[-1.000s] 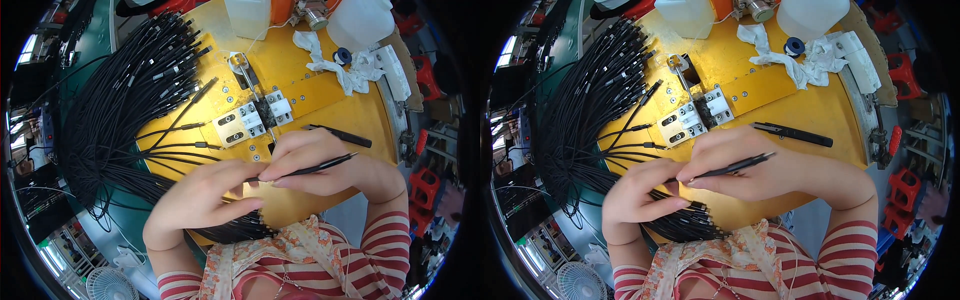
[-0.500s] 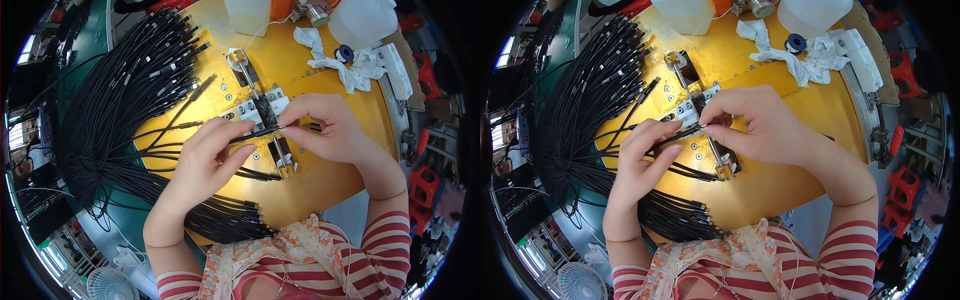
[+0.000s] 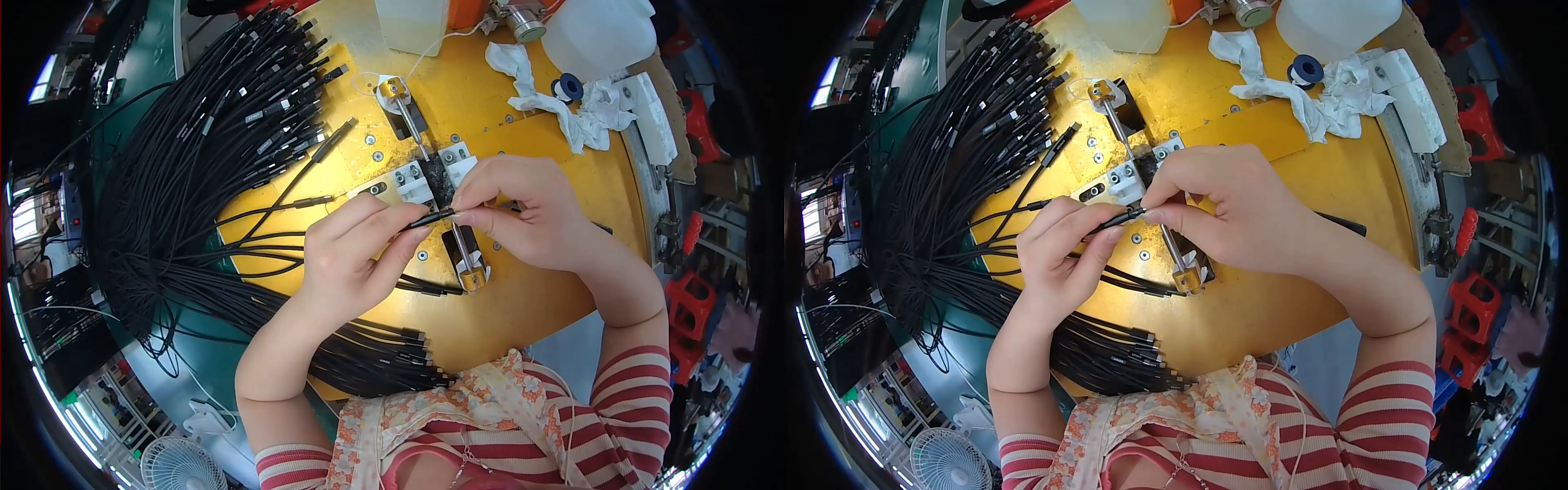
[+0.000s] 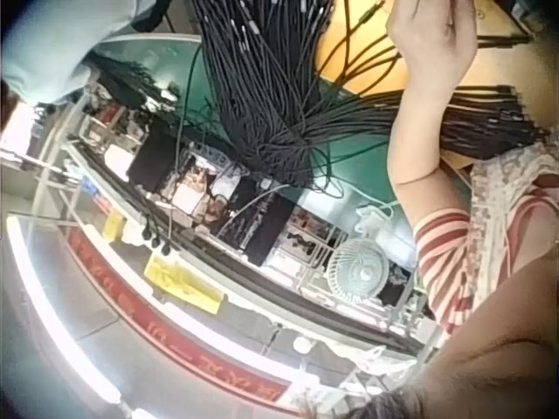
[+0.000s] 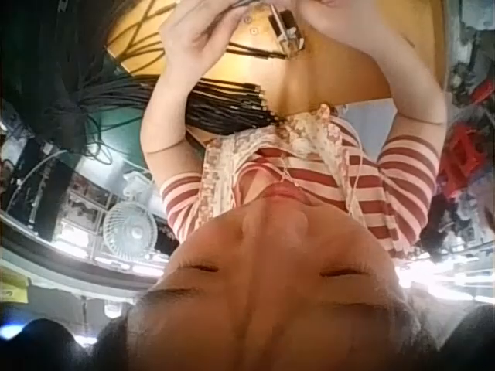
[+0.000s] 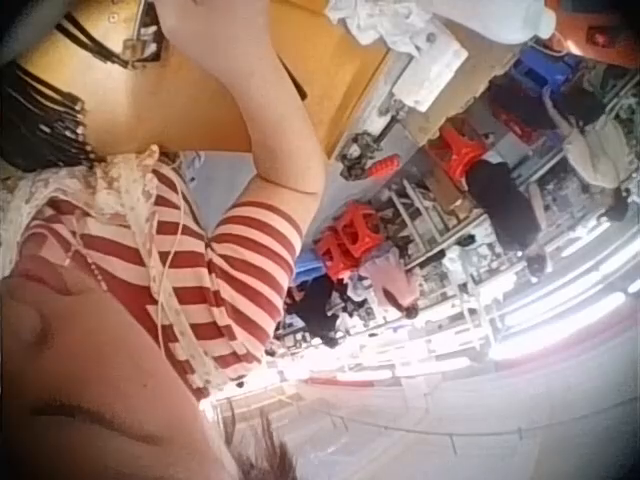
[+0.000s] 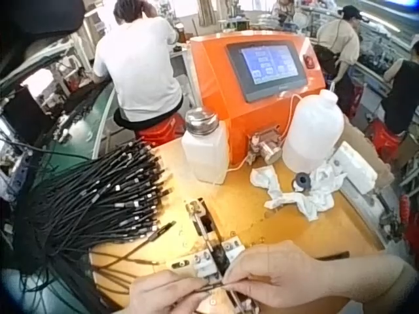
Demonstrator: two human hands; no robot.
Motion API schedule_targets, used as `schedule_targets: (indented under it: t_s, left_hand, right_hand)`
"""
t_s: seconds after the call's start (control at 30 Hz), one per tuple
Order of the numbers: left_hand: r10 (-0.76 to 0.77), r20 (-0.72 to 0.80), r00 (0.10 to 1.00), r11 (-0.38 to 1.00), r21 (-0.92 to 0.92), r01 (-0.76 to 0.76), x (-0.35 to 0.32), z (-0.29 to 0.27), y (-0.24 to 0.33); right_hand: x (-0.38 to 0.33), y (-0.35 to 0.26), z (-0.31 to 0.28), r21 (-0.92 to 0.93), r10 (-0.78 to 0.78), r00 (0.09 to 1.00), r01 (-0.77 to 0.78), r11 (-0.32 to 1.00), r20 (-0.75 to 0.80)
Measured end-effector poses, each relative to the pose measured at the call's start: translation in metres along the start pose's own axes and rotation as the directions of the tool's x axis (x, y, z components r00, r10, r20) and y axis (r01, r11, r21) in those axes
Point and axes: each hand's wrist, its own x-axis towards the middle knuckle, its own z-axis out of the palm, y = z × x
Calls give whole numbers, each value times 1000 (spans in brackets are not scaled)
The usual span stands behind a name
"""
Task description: The recorder is processing black cables using a specialized machine at a factory workstation.
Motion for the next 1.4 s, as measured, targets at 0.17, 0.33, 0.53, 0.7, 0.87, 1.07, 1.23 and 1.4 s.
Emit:
schedule_targets:
  t_s: [0.17,0.33,0.53,0.7,0.87,1.07,1.23,1.4]
  left_hand:
    - [152,-78,985,971,198,-135,-2,6,-14]
    - [198,137,970,820,519,-241,-1,-1,-14]
    - [193,189,963,773,575,-268,-1,-4,-14]
    - [195,195,961,763,585,-274,-2,-4,-13]
    - [186,193,964,773,577,-264,-2,-3,-13]
    - [188,193,963,788,555,-265,-2,-4,-15]
    - [187,196,963,786,558,-267,-2,-5,-15]
    - [157,222,962,773,579,-260,-1,-7,-9]
  right_hand:
    - [6,8,0,-152,-95,994,87,985,-45]
    - [5,22,-1,-299,-106,991,77,951,-81]
    - [4,17,4,-526,-264,963,199,827,-50]
    - [-2,13,5,-675,-327,945,255,693,22]
    - [-5,10,4,-725,-325,944,263,636,58]
    - [-5,9,4,-751,-336,939,275,601,75]
    - [-6,9,3,-712,-317,946,264,651,60]
    - [-7,9,4,-668,-324,944,283,688,67]
